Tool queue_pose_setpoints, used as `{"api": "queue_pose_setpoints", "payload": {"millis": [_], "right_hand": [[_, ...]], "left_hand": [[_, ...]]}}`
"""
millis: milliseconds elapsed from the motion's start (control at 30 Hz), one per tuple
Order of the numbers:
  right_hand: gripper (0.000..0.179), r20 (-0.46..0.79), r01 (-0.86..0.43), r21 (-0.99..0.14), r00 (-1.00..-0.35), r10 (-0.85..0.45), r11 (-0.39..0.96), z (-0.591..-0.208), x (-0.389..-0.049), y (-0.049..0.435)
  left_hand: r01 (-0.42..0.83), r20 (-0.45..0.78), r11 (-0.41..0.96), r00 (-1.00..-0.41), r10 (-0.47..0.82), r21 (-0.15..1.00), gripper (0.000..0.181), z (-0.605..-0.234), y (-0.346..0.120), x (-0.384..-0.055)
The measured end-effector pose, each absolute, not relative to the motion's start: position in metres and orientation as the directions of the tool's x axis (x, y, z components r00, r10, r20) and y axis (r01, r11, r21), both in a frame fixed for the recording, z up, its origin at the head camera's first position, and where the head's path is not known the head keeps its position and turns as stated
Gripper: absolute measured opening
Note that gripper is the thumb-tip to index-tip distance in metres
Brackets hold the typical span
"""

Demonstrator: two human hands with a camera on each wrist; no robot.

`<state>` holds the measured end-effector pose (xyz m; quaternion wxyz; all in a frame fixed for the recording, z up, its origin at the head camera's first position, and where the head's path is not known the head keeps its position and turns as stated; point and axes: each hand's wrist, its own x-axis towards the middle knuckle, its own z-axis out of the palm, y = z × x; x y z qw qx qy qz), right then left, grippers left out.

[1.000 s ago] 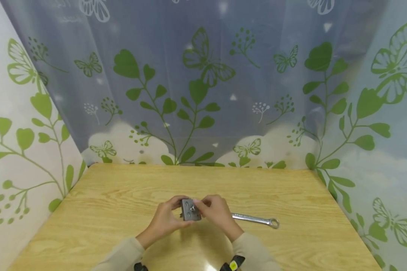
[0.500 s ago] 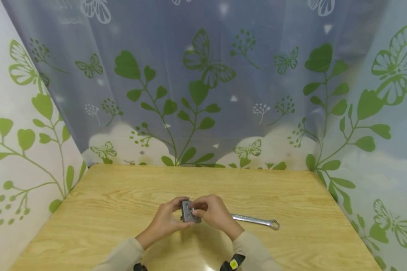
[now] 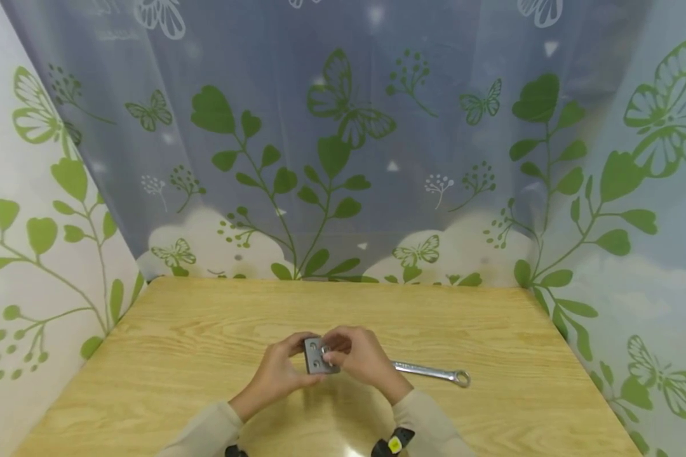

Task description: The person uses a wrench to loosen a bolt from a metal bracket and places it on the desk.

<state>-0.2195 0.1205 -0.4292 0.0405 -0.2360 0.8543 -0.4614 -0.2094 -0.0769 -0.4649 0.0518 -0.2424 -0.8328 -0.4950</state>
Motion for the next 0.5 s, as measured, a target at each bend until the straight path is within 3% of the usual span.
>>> {"api": "queue_pose_setpoints", "payload": {"millis": [267,500], "right_hand": [[0.037,0.116,-0.311,-0.762,-0.928,-0.353,0.569,-0.4277,-0.2192,0.1165],[0.023,0.154,-0.379,-0.743,-0.899,-0.409,0.552,-0.4291,-0.2197,0.1172]], "left_hand": [[0.439,0.325,0.41,-0.89,0.319,0.799,0.067,-0.4637,-0.0744,-0.2094],[0.426,0.312,0.405,-0.895,0.319,0.809,0.069,-0.4629,-0.0738,-0.2088]]}}
